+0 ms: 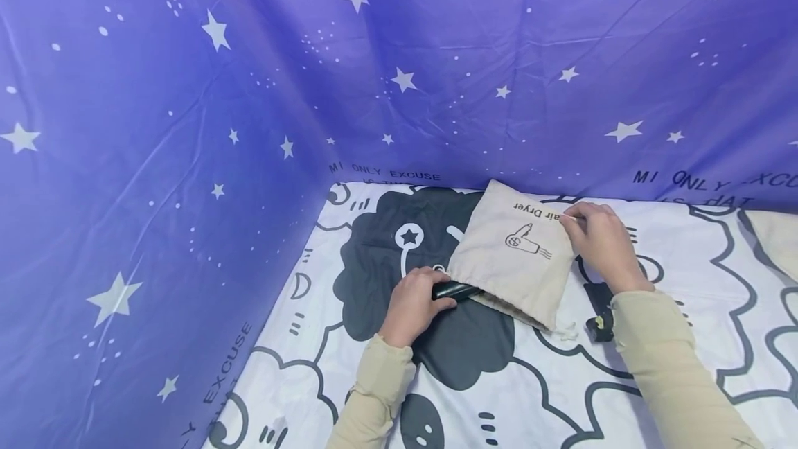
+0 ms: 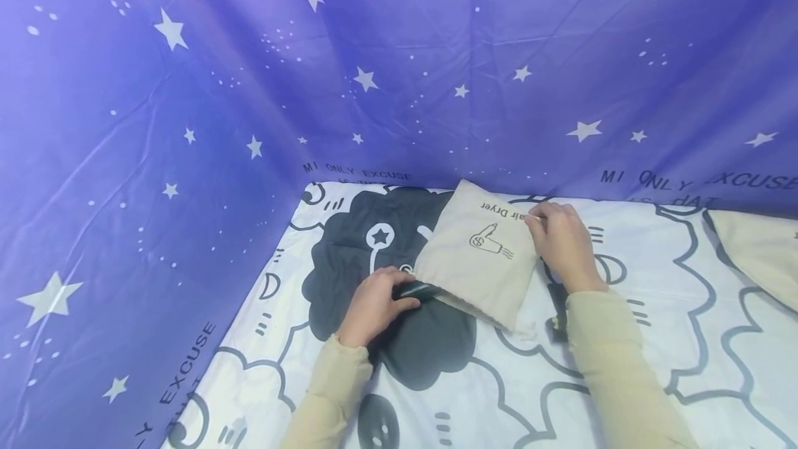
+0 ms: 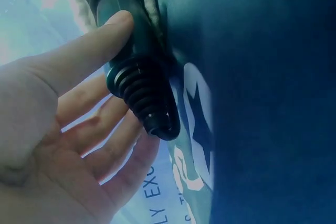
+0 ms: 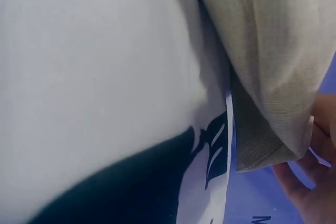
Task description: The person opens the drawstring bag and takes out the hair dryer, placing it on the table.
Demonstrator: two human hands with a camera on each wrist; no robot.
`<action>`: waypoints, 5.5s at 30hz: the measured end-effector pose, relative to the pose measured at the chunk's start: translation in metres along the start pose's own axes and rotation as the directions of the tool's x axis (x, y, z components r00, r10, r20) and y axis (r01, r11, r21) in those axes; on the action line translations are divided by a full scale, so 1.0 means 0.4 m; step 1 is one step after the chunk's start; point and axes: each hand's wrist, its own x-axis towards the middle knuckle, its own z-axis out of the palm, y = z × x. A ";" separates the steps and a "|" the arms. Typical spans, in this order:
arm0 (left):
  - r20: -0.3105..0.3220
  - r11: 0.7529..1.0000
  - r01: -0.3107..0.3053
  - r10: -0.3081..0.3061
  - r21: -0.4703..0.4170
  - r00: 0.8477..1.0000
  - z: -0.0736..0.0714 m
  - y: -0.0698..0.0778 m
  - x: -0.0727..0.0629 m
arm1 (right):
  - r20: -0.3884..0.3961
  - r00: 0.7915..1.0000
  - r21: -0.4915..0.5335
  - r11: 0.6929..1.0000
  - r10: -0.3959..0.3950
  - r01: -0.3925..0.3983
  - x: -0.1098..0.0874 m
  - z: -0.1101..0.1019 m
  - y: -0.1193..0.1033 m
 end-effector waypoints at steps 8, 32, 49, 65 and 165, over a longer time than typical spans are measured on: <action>0.016 1.000 -0.024 0.024 -0.004 1.000 -0.016 -0.016 -0.002 | -0.050 0.998 -0.002 1.000 0.026 -0.026 -0.002 -0.018 -0.001; 0.038 0.998 -0.069 0.069 -0.012 0.997 -0.006 0.016 0.005 | 0.085 0.996 0.017 1.000 0.013 -0.015 -0.004 -0.001 0.004; 0.035 0.991 -0.042 0.046 -0.125 0.998 -0.017 -0.018 0.005 | -0.062 0.997 -0.010 0.999 0.041 -0.042 0.007 -0.009 0.000; 0.065 0.994 -0.038 0.045 -0.098 0.997 -0.023 -0.001 0.005 | 0.043 0.997 0.015 0.998 0.065 -0.066 -0.027 -0.004 0.016; 0.143 0.984 -0.180 0.177 0.006 0.974 -0.020 0.046 -0.025 | 0.241 0.947 0.034 0.973 0.212 -0.227 -0.090 -0.020 0.018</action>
